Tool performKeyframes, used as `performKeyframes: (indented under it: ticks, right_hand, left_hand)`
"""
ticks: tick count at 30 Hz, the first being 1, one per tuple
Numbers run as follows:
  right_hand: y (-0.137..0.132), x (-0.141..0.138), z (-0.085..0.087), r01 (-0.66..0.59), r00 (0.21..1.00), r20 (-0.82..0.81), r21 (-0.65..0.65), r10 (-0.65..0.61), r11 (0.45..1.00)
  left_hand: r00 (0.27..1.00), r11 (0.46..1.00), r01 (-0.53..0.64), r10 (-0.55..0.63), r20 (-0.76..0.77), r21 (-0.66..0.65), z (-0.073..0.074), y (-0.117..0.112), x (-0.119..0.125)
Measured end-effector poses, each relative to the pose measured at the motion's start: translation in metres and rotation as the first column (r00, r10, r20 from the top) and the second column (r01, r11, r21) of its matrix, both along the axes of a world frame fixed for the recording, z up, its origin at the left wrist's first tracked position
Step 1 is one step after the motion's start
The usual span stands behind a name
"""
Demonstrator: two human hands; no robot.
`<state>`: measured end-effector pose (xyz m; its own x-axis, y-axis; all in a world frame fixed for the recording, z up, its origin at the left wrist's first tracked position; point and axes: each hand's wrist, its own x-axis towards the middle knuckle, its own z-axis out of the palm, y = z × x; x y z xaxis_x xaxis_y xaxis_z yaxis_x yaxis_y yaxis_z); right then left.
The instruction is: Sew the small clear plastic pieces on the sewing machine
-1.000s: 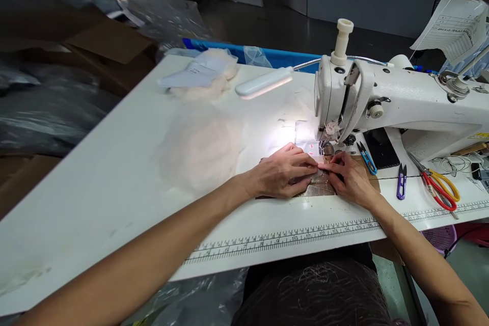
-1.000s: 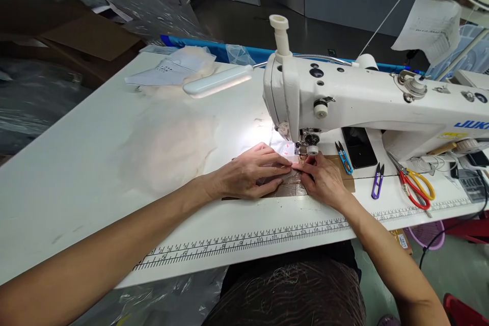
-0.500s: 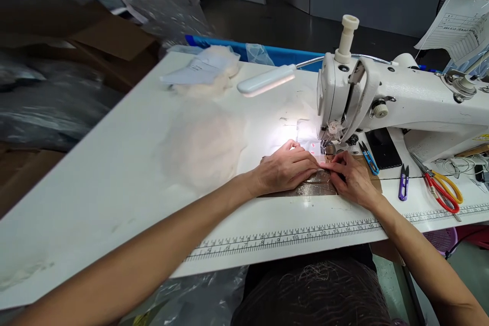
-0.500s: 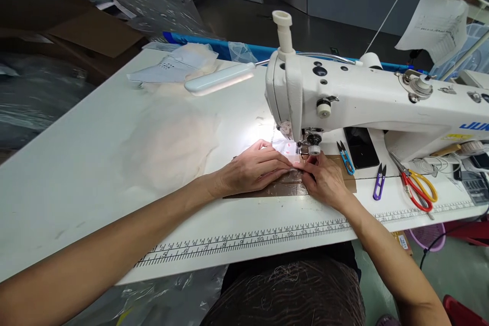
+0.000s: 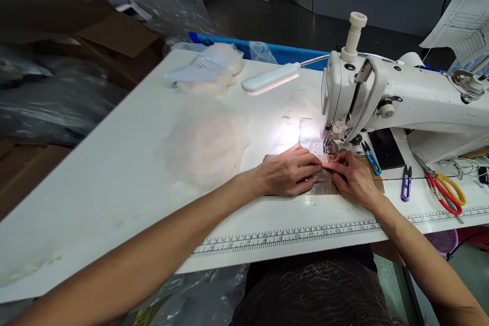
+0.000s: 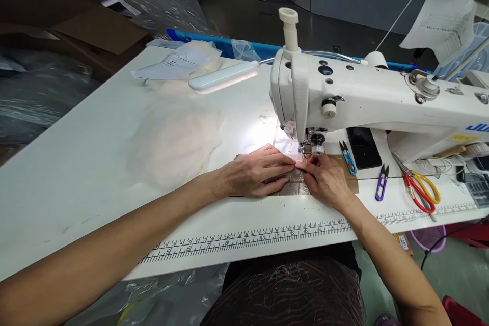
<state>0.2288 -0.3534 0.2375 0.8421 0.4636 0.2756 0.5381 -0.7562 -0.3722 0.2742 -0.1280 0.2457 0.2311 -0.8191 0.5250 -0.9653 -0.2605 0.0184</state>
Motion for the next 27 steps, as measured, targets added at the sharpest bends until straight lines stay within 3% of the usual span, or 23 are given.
performKeyframes:
  ticks: [13,27]
  right_hand:
    - [0.006,-0.001,0.009,0.01,0.998,0.064,-0.235,0.005,0.972]
    - [0.015,0.002,0.019,0.04,0.997,-0.04,-0.402,-0.062,0.915]
  left_hand:
    - [0.996,0.983,-0.081,0.074,0.051,0.162,0.003,-0.001,-0.002]
    - [0.993,0.97,-0.119,0.118,0.018,0.212,0.003,0.003,0.0]
